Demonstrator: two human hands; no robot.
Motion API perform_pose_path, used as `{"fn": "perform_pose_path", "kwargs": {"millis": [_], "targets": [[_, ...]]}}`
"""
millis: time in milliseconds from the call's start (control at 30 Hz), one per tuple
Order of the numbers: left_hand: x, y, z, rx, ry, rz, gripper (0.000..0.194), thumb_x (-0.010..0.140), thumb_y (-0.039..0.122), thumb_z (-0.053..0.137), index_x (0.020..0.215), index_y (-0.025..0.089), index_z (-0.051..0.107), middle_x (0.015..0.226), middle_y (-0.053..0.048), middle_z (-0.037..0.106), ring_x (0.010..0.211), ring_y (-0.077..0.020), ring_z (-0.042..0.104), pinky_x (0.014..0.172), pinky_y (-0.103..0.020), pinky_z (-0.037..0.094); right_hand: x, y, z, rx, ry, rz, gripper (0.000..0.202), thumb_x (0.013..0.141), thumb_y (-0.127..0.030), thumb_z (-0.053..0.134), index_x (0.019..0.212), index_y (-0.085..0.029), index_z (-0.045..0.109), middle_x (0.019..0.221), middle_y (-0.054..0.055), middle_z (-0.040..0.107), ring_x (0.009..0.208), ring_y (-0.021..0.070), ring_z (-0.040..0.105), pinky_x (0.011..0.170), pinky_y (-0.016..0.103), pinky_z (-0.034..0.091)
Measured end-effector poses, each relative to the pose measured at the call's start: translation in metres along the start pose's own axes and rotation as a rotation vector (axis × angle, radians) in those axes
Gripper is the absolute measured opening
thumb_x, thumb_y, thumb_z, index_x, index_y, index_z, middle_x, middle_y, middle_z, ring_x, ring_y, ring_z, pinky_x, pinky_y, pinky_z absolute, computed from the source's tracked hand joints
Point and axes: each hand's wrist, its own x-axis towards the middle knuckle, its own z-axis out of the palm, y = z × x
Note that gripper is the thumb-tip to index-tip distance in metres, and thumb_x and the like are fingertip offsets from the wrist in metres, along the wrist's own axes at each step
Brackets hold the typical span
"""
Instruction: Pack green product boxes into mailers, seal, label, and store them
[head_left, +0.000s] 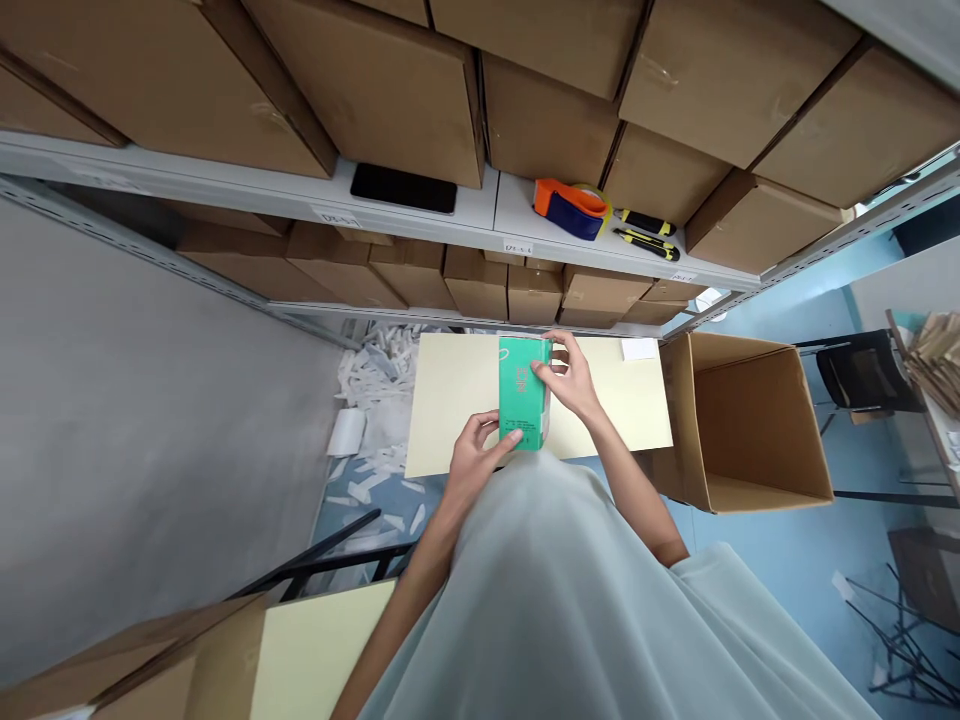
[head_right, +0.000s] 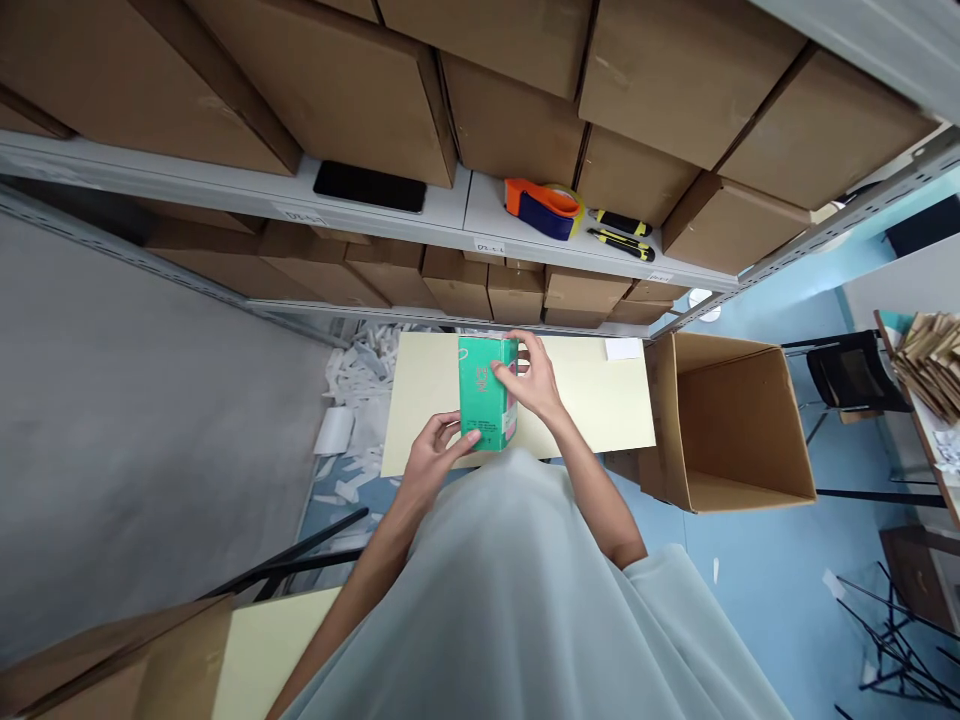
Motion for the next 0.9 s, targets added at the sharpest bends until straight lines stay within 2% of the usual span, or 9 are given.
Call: {"fn": "perform_pose_path", "kwargs": {"millis": [67, 133, 333, 433, 533, 600, 700, 800, 900], "targets": [[0.002, 0.002, -0.011, -0.09, -0.12, -0.097, 0.082, 0.064, 0.072, 0.098, 0.121, 0.023, 0.065, 0.135, -0.016, 0.077, 0.125, -0.0369, 0.077, 0.083, -0.041, 0.069, -0.001, 0.003, -0.005, 0.064, -0.034, 0.03, 0.052, 0.087, -0.051, 0.079, 0.131, -0.031, 0.06, 0.145, 0.009, 0.063, 0.106, 0.0224, 0.073, 0.084, 0.035, 0.066], [0.004, 0.003, -0.018, -0.136, -0.185, -0.156, 0.087, 0.064, 0.069, 0.1, 0.129, 0.024, 0.066, 0.139, -0.016, 0.077, 0.121, -0.0364, 0.079, 0.083, -0.041, 0.069, -0.002, 0.006, -0.01, 0.1, -0.06, 0.067, 0.057, 0.085, -0.059, 0.081, 0.13, -0.03, 0.058, 0.143, 0.01, 0.064, 0.106, 0.023, 0.074, 0.084, 0.036, 0.066], [0.006, -0.002, -0.016, -0.125, -0.156, -0.101, 0.091, 0.057, 0.064, 0.105, 0.132, 0.021, 0.073, 0.135, -0.018, 0.08, 0.126, -0.0374, 0.077, 0.098, -0.046, 0.067, -0.005, 0.012, -0.015, 0.117, -0.07, 0.07, 0.063, 0.085, -0.069, 0.084, 0.129, -0.031, 0.061, 0.143, 0.01, 0.067, 0.112, 0.0249, 0.073, 0.093, 0.04, 0.067], [0.006, -0.009, -0.01, -0.109, -0.085, -0.093, 0.094, 0.055, 0.065, 0.105, 0.131, 0.02, 0.074, 0.128, -0.017, 0.081, 0.123, -0.0366, 0.077, 0.1, -0.049, 0.066, -0.008, 0.012, -0.014, 0.105, -0.064, 0.062, 0.066, 0.09, -0.068, 0.082, 0.141, -0.032, 0.061, 0.148, 0.012, 0.066, 0.121, 0.0279, 0.072, 0.096, 0.044, 0.068], [0.005, -0.015, 0.0, -0.018, 0.057, -0.036, 0.091, 0.056, 0.061, 0.104, 0.13, 0.02, 0.072, 0.121, -0.014, 0.08, 0.118, -0.0342, 0.077, 0.096, -0.048, 0.067, -0.016, 0.006, -0.006, 0.085, -0.036, 0.1, 0.088, 0.089, -0.07, 0.085, 0.162, -0.036, 0.05, 0.161, 0.014, 0.059, 0.13, 0.0304, 0.071, 0.097, 0.046, 0.069], [0.001, -0.016, 0.009, 0.07, 0.159, 0.011, 0.087, 0.058, 0.056, 0.102, 0.131, 0.021, 0.07, 0.125, -0.014, 0.077, 0.121, -0.0336, 0.075, 0.09, -0.043, 0.069, -0.023, -0.001, 0.001, 0.053, -0.015, 0.111, 0.099, 0.088, -0.069, 0.088, 0.17, -0.037, 0.042, 0.166, 0.015, 0.056, 0.133, 0.0311, 0.071, 0.098, 0.046, 0.069], [-0.008, -0.011, 0.019, 0.186, 0.247, 0.088, 0.083, 0.061, 0.05, 0.1, 0.133, 0.024, 0.067, 0.14, -0.016, 0.07, 0.134, -0.0353, 0.069, 0.08, -0.037, 0.069, -0.031, -0.01, 0.012, -0.036, 0.051, 0.093, 0.1, 0.088, -0.064, 0.09, 0.172, -0.036, 0.043, 0.167, 0.014, 0.057, 0.14, 0.0312, 0.067, 0.11, 0.047, 0.065], [-0.017, -0.002, 0.019, 0.171, 0.166, 0.123, 0.081, 0.065, 0.051, 0.099, 0.134, 0.025, 0.066, 0.148, -0.016, 0.066, 0.14, -0.0362, 0.066, 0.081, -0.037, 0.07, -0.03, -0.013, 0.012, -0.042, 0.102, 0.063, 0.089, 0.091, -0.062, 0.087, 0.167, -0.034, 0.05, 0.163, 0.012, 0.062, 0.139, 0.0299, 0.067, 0.117, 0.047, 0.06], [-0.019, 0.006, 0.005, 0.028, -0.025, 0.023, 0.084, 0.067, 0.059, 0.099, 0.135, 0.024, 0.067, 0.149, -0.017, 0.069, 0.141, -0.039, 0.068, 0.083, -0.039, 0.07, -0.026, -0.009, 0.003, 0.068, 0.026, 0.083, 0.081, 0.091, -0.066, 0.084, 0.16, -0.032, 0.055, 0.148, 0.01, 0.071, 0.122, 0.028, 0.075, 0.108, 0.045, 0.065]]}}
